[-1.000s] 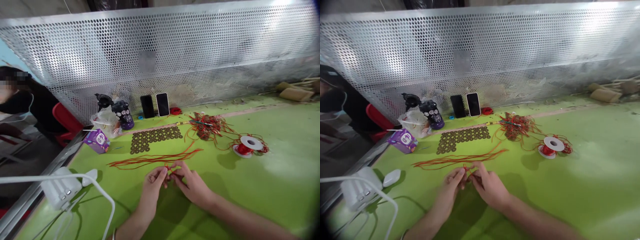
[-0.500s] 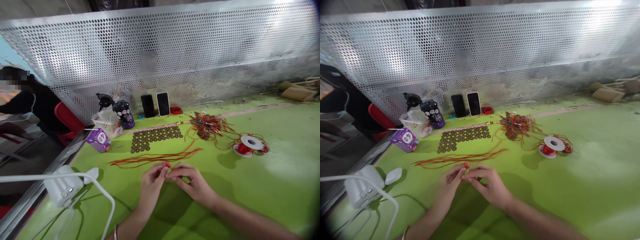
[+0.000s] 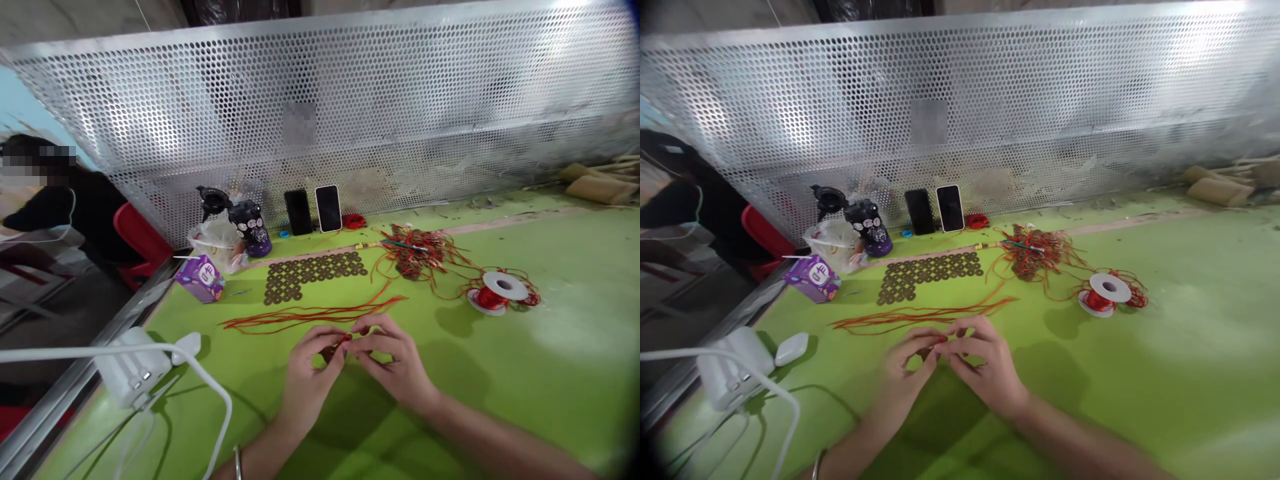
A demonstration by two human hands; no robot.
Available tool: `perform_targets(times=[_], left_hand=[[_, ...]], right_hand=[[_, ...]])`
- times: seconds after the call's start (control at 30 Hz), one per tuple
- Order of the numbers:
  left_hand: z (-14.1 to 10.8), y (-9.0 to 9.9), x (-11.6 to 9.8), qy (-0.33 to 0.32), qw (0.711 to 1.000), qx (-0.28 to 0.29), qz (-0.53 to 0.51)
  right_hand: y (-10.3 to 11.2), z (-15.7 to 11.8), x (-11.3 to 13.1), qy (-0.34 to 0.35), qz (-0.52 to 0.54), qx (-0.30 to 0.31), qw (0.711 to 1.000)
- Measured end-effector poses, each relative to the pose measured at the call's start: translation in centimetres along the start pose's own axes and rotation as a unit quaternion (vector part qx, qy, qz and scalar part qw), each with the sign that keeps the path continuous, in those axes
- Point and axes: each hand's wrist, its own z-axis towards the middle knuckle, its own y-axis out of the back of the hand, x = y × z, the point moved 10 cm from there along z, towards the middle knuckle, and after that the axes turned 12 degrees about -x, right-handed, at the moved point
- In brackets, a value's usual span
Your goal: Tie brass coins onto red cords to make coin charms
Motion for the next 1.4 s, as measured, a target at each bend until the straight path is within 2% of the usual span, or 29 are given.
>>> perform_targets(times=[0.27, 0.53, 0.7, 1.0, 1.17, 1.4], left_hand=[[-0.1, -0.1, -0.4, -0.021, 1.0, 0.005, 0.01], [-0.1, -0.2, -0.5, -0.029, 0.999, 0.012, 0.019], [-0.1, -0.4, -0.5, -0.022, 0.999, 0.02, 0.015], [-0.4, -0.9, -0.2, -0.009, 0.999, 0.04, 0.007], [-0.3, -0.9, -0.3, -0.012, 0.999, 0.038, 0.005], [-0.3, -0.4, -0.3, -0.01, 1.0, 0.025, 0.009]], right_hand=[[-0.7, -0.3, -2.1, -0.109, 0.061, 0.029, 0.992], [-0.6, -0.5, -3.0, -0.149, 0.088, 0.01, 0.985], [-0.3, -0.1, -2.2, -0.124, 0.076, 0.002, 0.989], [-0.7, 0.0, -1.6, -0.099, 0.054, 0.043, 0.993], [-0.8, -0.1, -1.5, -0.087, 0.052, 0.05, 0.994], [-0.7, -0.2, -0.2, -0.031, 0.027, 0.052, 0.998]])
